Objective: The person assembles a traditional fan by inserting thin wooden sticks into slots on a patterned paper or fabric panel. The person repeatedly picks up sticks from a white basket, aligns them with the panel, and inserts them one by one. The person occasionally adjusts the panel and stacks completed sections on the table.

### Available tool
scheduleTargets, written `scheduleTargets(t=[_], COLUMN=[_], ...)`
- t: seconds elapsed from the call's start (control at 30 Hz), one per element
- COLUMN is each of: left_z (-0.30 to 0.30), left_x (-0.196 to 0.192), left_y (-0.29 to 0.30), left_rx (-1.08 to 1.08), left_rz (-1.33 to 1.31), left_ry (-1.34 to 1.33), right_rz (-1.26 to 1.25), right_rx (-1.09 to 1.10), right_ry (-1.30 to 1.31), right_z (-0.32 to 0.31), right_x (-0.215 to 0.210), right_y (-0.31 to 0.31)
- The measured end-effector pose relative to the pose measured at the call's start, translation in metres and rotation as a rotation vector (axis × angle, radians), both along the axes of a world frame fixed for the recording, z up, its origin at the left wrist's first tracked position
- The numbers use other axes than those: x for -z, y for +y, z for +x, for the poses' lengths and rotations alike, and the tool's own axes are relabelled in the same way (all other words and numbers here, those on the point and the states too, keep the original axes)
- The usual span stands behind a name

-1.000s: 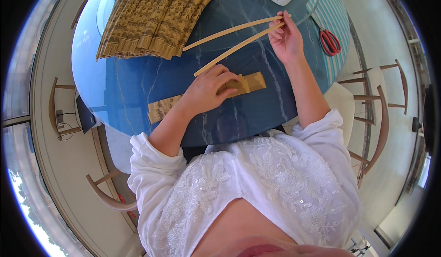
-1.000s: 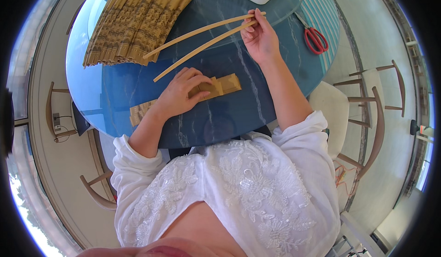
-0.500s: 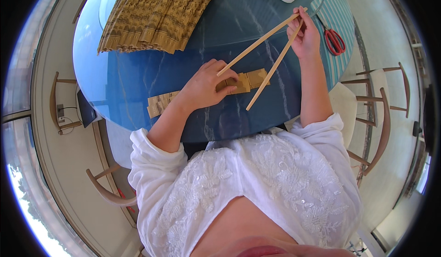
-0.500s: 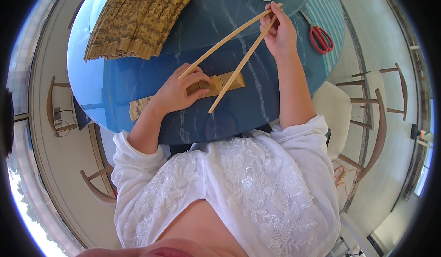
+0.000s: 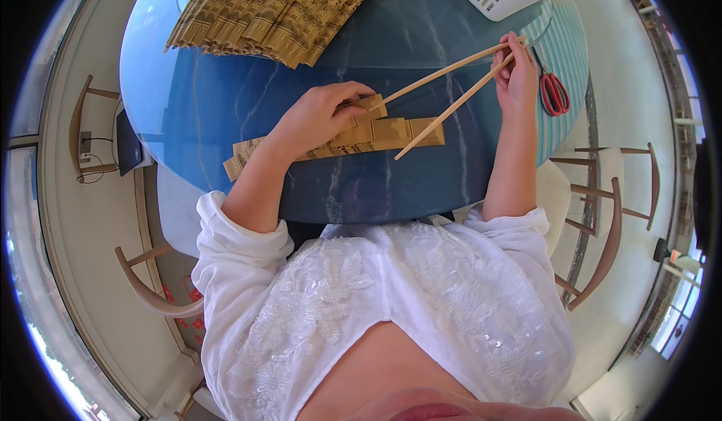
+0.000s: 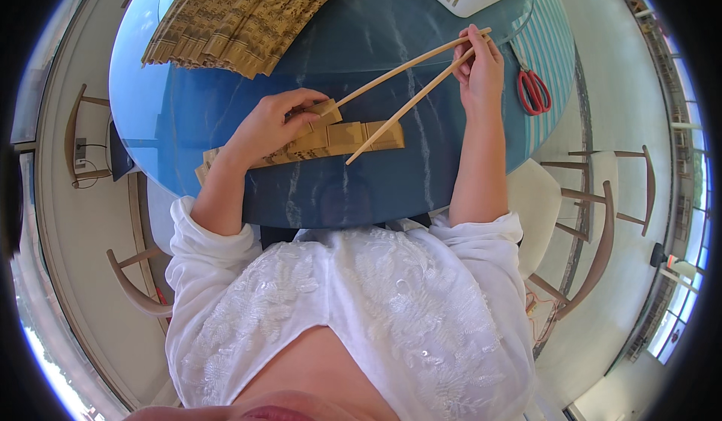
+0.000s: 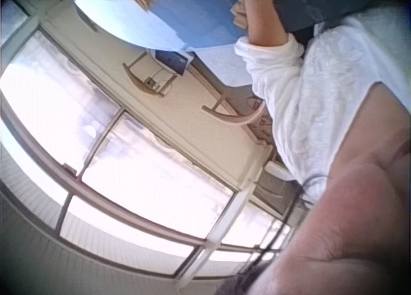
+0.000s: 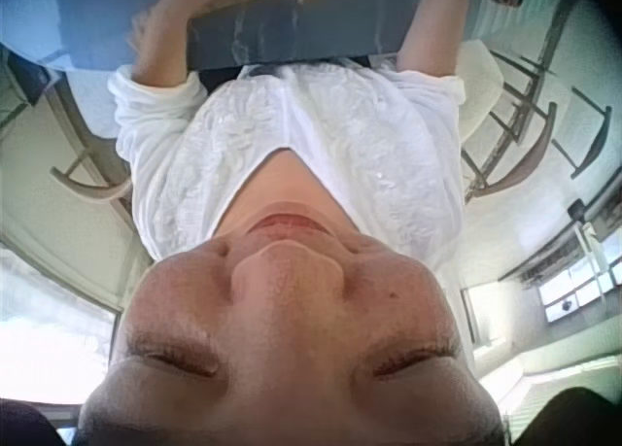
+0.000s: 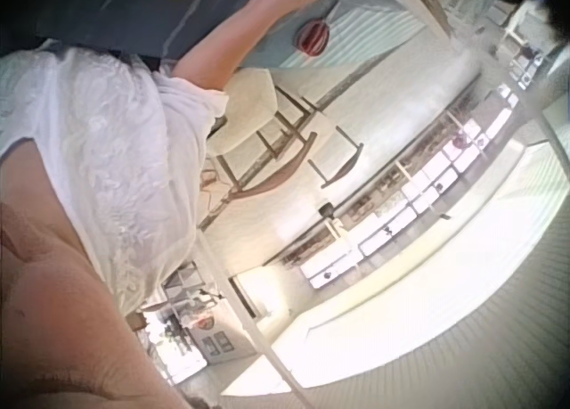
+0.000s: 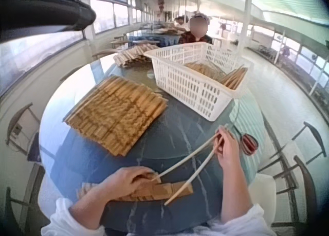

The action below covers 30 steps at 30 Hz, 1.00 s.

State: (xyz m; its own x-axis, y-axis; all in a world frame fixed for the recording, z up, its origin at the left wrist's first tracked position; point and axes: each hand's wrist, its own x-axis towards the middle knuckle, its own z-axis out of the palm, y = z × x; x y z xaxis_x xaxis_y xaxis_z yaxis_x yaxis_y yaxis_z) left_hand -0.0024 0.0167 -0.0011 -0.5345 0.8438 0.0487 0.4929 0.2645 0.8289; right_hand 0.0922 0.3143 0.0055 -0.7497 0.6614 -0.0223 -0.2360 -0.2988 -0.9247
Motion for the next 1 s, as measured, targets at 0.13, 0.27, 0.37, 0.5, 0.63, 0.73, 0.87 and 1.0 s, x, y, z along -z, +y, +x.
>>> scheduleTargets(t=[0.13,0.27,0.37,0.5,0.63,0.73,0.87,1.0], left_z=[-0.006,-0.009,-0.009,-0.012,-0.012,-0.012,-0.013,-0.012], left_x=[-0.005,-0.005,-0.004,0.007,0.0,0.001,0.002,-0.005], left_y=[-0.003,-0.005,-0.006,-0.006,-0.007,-0.007,-0.007,-0.008], left_rx=[-0.063,-0.072,-0.068,-0.063,-0.067,-0.062,-0.081,-0.058], left_rz=[0.04,0.01,-0.01,0.11,0.015,0.057,0.11,0.118], left_ry=[-0.063,-0.079,-0.066,0.024,-0.094,-0.176,-0.2,-0.211], right_rz=[0.024,0.024,0.03,0.05,0.044,0.037,0.012,-0.005], right_rx=[0.034,0.043,0.047,0.049,0.075,0.076,0.065,0.076], right_ry=[0.037,0.06,0.065,0.056,0.045,0.036,0.068,0.076], right_z=[0.0,-0.001,-0.001,-0.001,-0.001,-0.001,0.0,0.0], right_x=[0.001,0.0,0.0,0.001,0.0,-0.003,-0.003,-0.005], right_y=[0.0,0.001,0.001,0.0,-0.002,-0.006,-0.005,-0.006])
